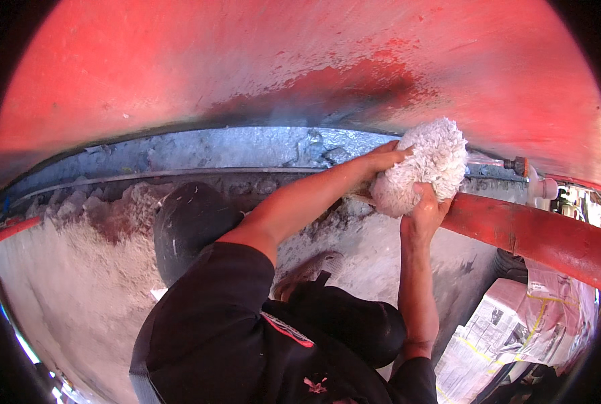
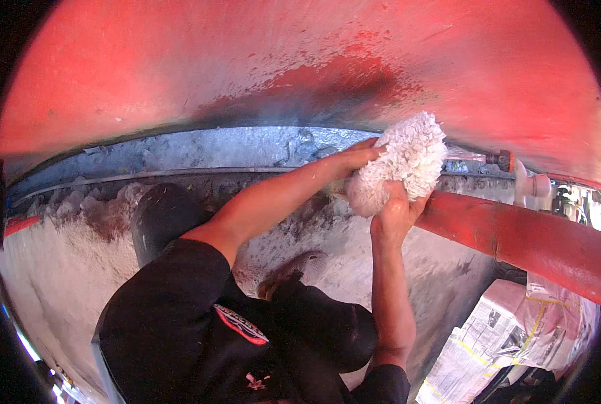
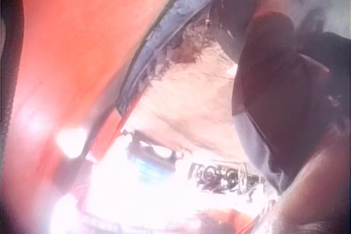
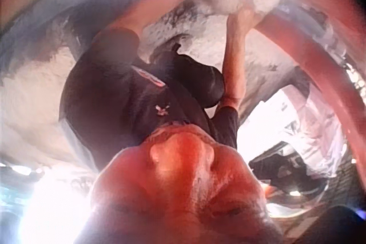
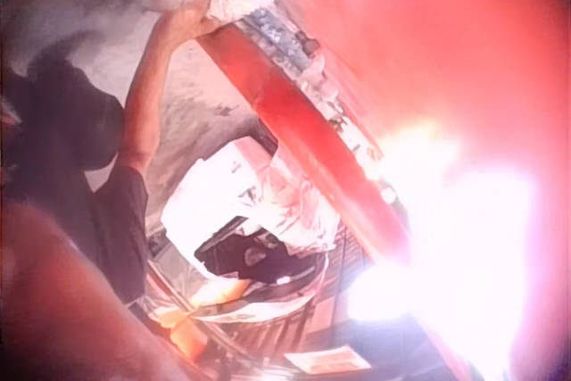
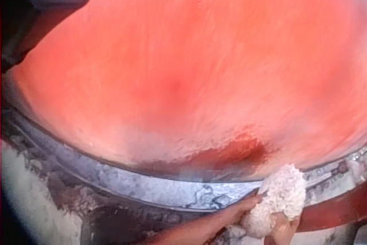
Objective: The person applies yellow masking tape around the wheel arch of a teal car, then removes a white polishing pad from a power tool. They walk to a red wall and wash the pad under a running tap, repeatedly squeezing and rinsing it.
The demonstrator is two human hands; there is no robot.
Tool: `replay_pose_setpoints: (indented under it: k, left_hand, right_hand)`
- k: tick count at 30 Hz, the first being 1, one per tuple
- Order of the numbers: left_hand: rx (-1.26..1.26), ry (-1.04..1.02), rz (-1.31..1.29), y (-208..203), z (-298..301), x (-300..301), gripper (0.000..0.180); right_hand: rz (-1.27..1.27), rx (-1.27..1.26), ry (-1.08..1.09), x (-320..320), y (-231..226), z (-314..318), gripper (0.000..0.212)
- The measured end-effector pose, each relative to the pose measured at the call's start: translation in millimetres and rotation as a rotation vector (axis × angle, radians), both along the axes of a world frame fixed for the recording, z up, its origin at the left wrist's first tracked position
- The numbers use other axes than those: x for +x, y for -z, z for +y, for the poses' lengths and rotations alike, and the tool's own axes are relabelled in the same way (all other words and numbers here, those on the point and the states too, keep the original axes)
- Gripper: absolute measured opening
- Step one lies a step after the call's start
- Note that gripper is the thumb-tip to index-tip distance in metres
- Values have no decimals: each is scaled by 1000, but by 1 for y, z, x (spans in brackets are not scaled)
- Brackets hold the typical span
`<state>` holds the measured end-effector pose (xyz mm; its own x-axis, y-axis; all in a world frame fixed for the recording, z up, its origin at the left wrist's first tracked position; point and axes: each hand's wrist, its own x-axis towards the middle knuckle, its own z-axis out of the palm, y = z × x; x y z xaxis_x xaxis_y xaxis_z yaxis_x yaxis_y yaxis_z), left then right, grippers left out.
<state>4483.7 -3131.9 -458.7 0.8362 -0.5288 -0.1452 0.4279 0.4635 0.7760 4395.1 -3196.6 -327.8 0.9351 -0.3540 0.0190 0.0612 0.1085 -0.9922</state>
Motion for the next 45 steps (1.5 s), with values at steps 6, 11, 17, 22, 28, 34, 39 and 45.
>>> replay_pose_setpoints:
  k: [6,11,17,22,28,34,39,45]
  left_hand:
    - [536,-324,164,-29,6,10,81]
    - [848,-339,-184,-2,19,36,81]
    - [344,-152,120,33,21,63,47]
    - [500,-277,-414,20,9,66,58]
    - [632,-84,-884,-30,18,38,47]
    - [691,209,-866,-86,45,11,53]
    - [430,125,-834,-74,63,39,90]
    - [306,105,-627,-41,52,47,91]
  right_hand:
    - [-36,-124,-92,-4,5,-16,66]
    - [35,-32,-84,-2,-2,-5,51]
    - [136,93,-127,-14,11,-5,48]
    - [172,161,-115,-4,10,-1,50]
    - [118,179,-61,9,23,-5,48]
    - [25,298,-3,20,19,-2,43]
    - [98,50,-179,20,11,-17,35]
    - [116,130,-344,9,12,-27,61]
